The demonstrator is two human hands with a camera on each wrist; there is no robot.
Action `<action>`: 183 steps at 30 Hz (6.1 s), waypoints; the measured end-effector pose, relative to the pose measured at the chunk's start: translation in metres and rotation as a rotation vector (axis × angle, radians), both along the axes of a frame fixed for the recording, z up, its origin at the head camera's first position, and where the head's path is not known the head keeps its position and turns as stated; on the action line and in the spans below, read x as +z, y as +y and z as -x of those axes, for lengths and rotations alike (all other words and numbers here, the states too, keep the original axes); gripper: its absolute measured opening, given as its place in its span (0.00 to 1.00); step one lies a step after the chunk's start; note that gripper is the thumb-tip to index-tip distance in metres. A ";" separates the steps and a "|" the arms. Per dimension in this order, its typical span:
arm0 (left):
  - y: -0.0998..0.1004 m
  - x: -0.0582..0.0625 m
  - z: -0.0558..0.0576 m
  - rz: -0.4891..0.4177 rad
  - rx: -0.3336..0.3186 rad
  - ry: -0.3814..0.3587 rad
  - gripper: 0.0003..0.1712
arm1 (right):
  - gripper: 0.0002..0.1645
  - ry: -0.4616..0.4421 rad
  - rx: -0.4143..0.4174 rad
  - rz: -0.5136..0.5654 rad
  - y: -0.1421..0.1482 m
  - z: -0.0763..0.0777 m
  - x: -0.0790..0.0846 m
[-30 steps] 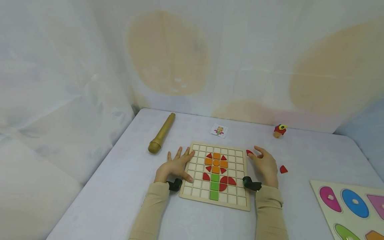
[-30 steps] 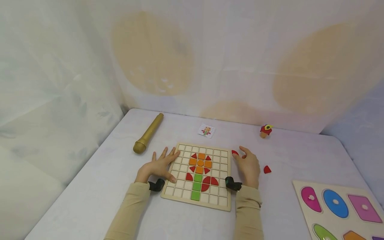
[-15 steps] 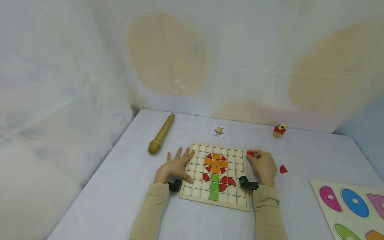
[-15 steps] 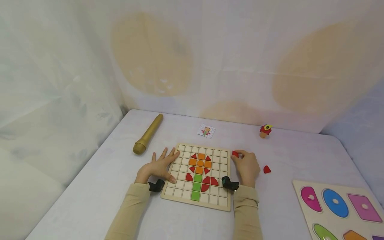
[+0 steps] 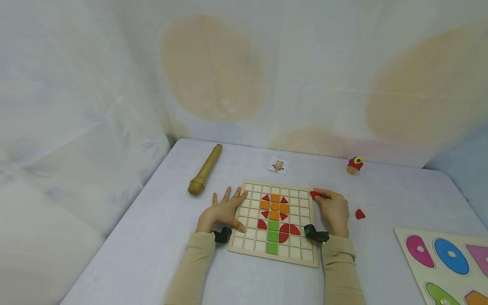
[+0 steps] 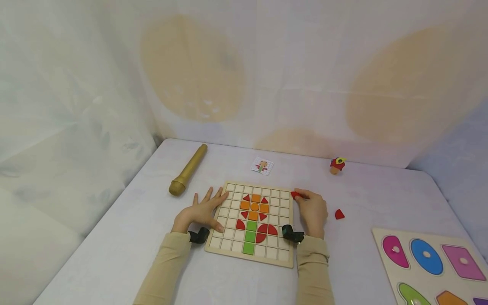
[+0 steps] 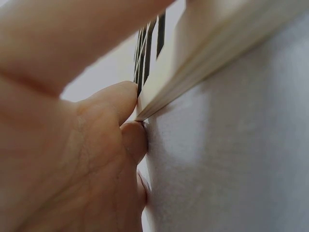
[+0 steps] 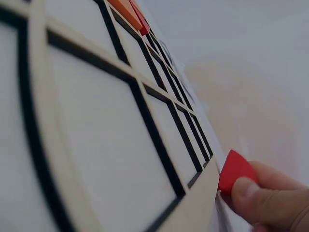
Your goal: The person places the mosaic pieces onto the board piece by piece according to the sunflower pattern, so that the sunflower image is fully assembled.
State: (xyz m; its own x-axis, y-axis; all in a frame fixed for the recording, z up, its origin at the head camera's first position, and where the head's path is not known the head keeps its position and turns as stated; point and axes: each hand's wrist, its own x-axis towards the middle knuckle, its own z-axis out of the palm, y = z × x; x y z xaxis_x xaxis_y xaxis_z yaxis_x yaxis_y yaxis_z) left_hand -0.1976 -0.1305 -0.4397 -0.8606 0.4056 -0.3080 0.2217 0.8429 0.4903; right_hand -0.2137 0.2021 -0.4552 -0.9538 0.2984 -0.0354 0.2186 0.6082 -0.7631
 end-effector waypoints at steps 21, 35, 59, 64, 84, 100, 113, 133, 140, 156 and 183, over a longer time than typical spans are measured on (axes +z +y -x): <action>0.003 0.008 -0.002 0.000 0.011 -0.005 0.69 | 0.13 0.012 0.259 0.143 -0.059 -0.007 0.029; 0.004 0.007 -0.003 -0.005 0.009 -0.008 0.69 | 0.03 -0.076 0.517 0.075 -0.111 -0.024 0.033; 0.006 0.008 -0.003 -0.006 0.016 -0.002 0.69 | 0.04 -0.096 0.669 -0.094 -0.133 -0.034 0.030; 0.005 0.009 -0.003 0.006 0.014 0.000 0.69 | 0.05 -0.102 0.679 -0.118 -0.133 -0.036 0.030; 0.005 0.007 -0.002 0.004 0.007 0.001 0.69 | 0.12 -0.022 0.501 0.045 -0.080 -0.019 0.039; 0.002 -0.008 0.004 0.006 0.000 0.002 0.71 | 0.29 -0.069 0.093 0.249 0.030 -0.019 0.033; 0.001 0.000 -0.001 -0.019 -0.001 -0.003 0.68 | 0.26 -0.061 -0.407 0.189 0.066 -0.033 0.012; 0.002 -0.001 0.000 -0.002 0.005 0.004 0.70 | 0.19 -0.028 -0.260 0.097 0.053 -0.029 0.007; 0.001 -0.008 0.004 -0.002 0.007 0.005 0.71 | 0.24 -0.131 -0.079 0.394 0.042 -0.023 0.017; 0.000 -0.013 0.007 -0.005 0.012 0.012 0.72 | 0.16 -0.176 0.280 0.112 -0.029 -0.024 0.046; 0.003 0.000 0.001 0.017 -0.006 0.001 0.69 | 0.11 -0.154 0.650 -0.163 -0.120 -0.055 0.043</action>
